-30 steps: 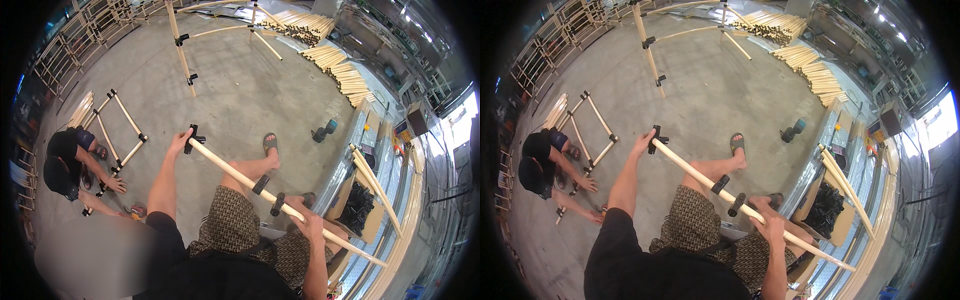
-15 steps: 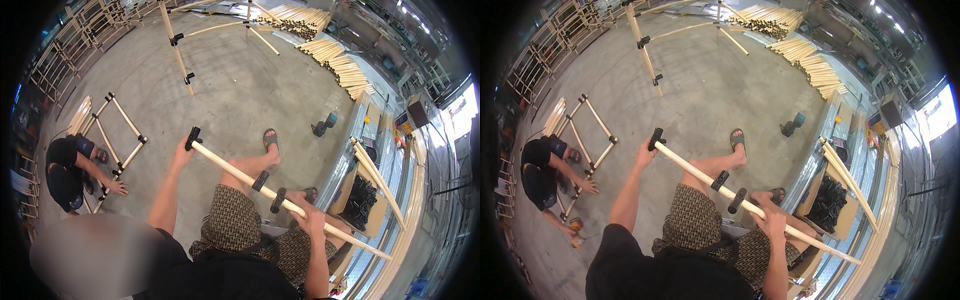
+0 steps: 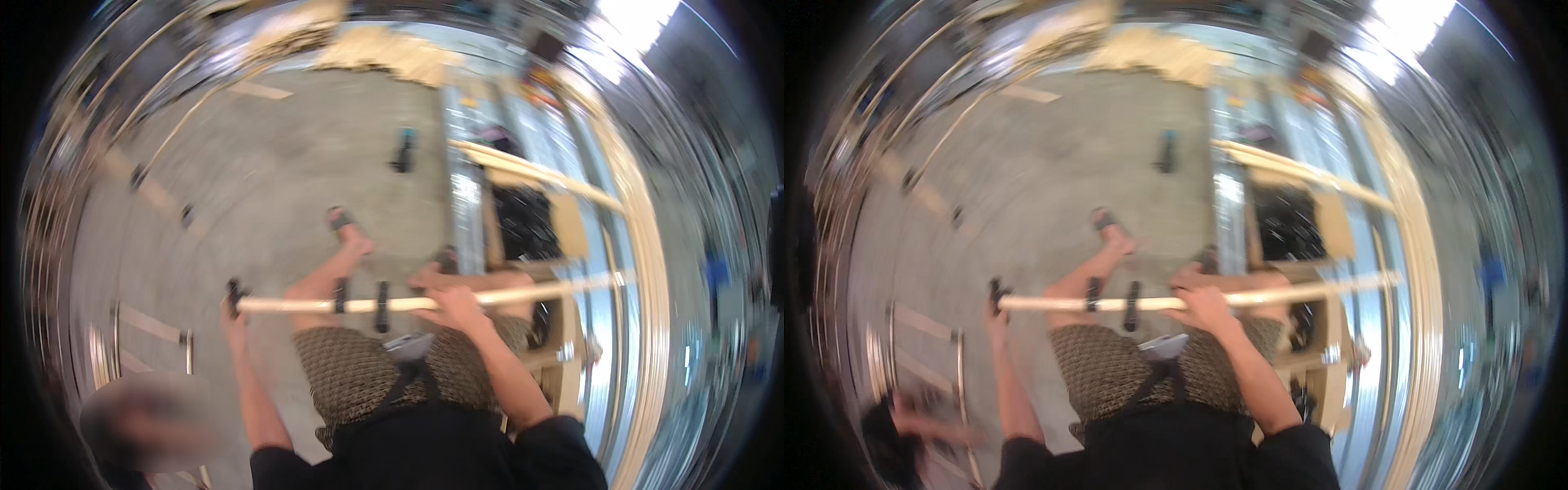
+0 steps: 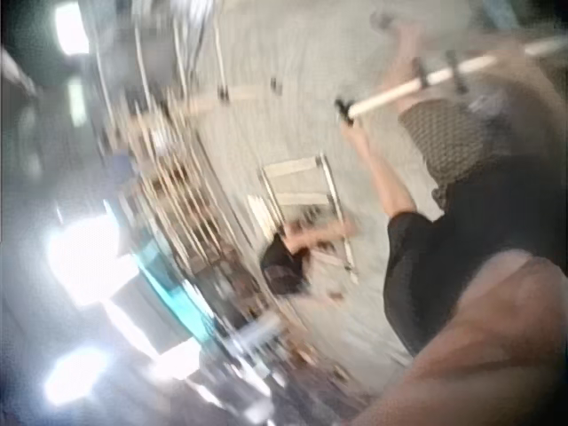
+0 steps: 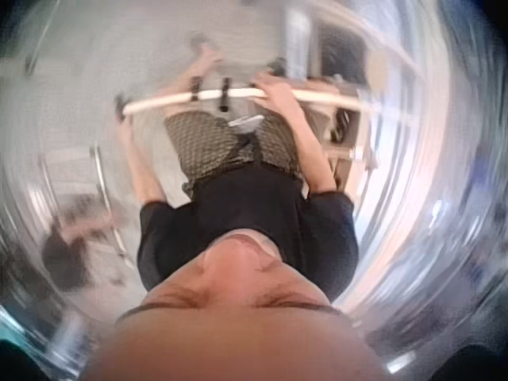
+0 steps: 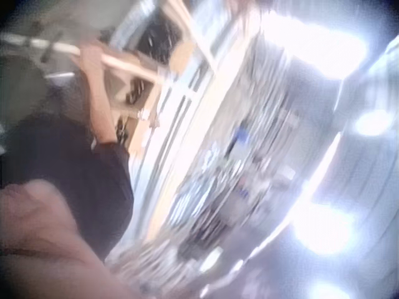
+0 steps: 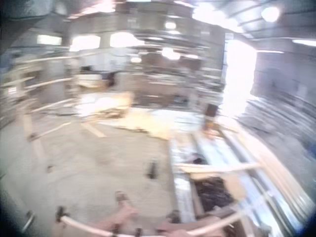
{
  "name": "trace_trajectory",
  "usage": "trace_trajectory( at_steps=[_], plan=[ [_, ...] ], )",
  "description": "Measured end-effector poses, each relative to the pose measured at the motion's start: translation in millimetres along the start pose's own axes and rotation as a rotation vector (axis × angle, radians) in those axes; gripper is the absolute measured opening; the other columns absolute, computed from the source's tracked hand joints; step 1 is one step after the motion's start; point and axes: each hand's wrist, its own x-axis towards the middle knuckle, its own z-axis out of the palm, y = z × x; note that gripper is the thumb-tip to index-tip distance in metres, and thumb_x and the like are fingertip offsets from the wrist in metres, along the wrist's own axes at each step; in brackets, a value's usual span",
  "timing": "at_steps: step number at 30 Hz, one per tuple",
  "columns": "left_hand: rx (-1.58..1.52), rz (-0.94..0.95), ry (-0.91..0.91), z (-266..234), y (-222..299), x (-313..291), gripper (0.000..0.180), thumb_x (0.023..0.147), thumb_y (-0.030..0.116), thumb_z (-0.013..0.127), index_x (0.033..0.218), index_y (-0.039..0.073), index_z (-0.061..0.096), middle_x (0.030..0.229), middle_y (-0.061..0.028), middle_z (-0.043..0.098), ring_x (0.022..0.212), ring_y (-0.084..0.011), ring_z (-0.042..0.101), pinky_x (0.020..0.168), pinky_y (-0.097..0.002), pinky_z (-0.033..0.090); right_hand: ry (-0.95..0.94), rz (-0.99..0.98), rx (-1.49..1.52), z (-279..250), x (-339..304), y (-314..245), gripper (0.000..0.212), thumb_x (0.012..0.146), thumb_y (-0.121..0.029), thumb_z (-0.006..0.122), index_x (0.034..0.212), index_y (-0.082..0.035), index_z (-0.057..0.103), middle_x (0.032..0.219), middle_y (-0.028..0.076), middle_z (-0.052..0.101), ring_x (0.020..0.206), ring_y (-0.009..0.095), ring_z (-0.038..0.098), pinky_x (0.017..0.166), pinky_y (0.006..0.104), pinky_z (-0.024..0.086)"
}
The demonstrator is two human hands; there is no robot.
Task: The person attaches black plastic connectors to a long wooden pole. They take the connectors from open cardboard boxes and slide them onto the pole by hand, positioning several of them along its length.
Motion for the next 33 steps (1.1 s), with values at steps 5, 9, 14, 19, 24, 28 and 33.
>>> trace_trajectory(
  at_steps=[5, 9, 14, 19, 24, 28, 33],
  plan=[
    [0.148, -0.068, 0.108, -8, -8, -13, 0.060, 0.090, 0.005, 0.071, 0.145, 0.002, 0.048, 0.107, -0.0059, 0.069, 0.071, -0.0089, 0.050, 0.056, -0.0228, 0.038, -0.056, 0.057, -0.009, 25, -17, 29, 0.063, 0.079, -0.071, 0.064, 0.085, -0.009, 0.074, 0.066, 0.014, 0.065, 0.061, 0.038, 0.066, 0.057, 0.0461, 0.053],
    [0.469, -0.064, 0.131, -40, 19, -28, 0.065, 0.092, 0.010, 0.070, 0.150, 0.003, 0.041, 0.106, -0.0115, 0.068, 0.085, -0.0182, 0.060, 0.072, -0.0315, 0.048, -0.081, 0.035, 0.053, -9, -22, -1, 0.061, 0.074, -0.067, 0.069, 0.073, -0.007, 0.073, 0.063, 0.014, 0.065, 0.061, 0.036, 0.066, 0.058, 0.0465, 0.052],
    [0.843, -0.027, -0.114, -42, 41, -8, 0.072, 0.086, 0.049, 0.075, 0.140, 0.006, 0.057, 0.124, -0.0229, 0.067, 0.108, -0.0337, 0.066, 0.090, -0.0433, 0.051, 0.009, 0.073, 0.107, -4, -58, -2, 0.058, 0.071, -0.064, 0.072, 0.067, -0.006, 0.072, 0.061, 0.013, 0.065, 0.062, 0.035, 0.066, 0.056, 0.0454, 0.050],
    [1.197, 0.062, -0.127, -17, 35, 9, 0.065, 0.089, 0.032, 0.072, 0.143, 0.004, 0.051, 0.131, -0.0225, 0.061, 0.117, -0.0309, 0.062, 0.096, -0.0410, 0.049, 0.063, 0.122, 0.165, 21, -81, 11, 0.051, 0.069, -0.058, 0.077, 0.067, -0.007, 0.072, 0.062, 0.011, 0.065, 0.063, 0.033, 0.067, 0.057, 0.0439, 0.050],
    [1.319, 0.502, -0.232, -6, 74, 55, 0.060, 0.094, 0.013, 0.064, 0.148, -0.001, 0.042, 0.141, -0.0217, 0.054, 0.124, -0.0298, 0.057, 0.101, -0.0406, 0.048, 0.089, 0.194, 0.192, 38, -86, 5, 0.042, 0.069, -0.053, 0.079, 0.074, -0.011, 0.075, 0.068, 0.009, 0.068, 0.068, 0.032, 0.069, 0.061, 0.0442, 0.052],
    [0.828, 0.144, -0.735, 177, 153, -32, 0.056, 0.096, 0.014, 0.058, 0.146, -0.007, 0.041, 0.146, -0.0246, 0.049, 0.133, -0.0330, 0.050, 0.110, -0.0400, 0.041, 0.089, 0.269, 0.150, 35, -99, 17, 0.034, 0.068, -0.046, 0.078, 0.072, -0.012, 0.074, 0.070, 0.009, 0.069, 0.071, 0.032, 0.071, 0.062, 0.0436, 0.053],
    [1.090, 0.650, -0.727, 250, 122, -101, 0.040, 0.083, 0.029, 0.075, 0.113, 0.005, 0.067, 0.093, -0.0214, 0.069, 0.086, -0.0399, 0.066, 0.081, -0.0446, 0.052, 0.147, 0.183, 0.124, 31, -117, 17, 0.037, 0.076, -0.051, 0.075, 0.086, -0.015, 0.071, 0.079, 0.006, 0.068, 0.083, 0.025, 0.068, 0.078, 0.0401, 0.049]
  ],
)
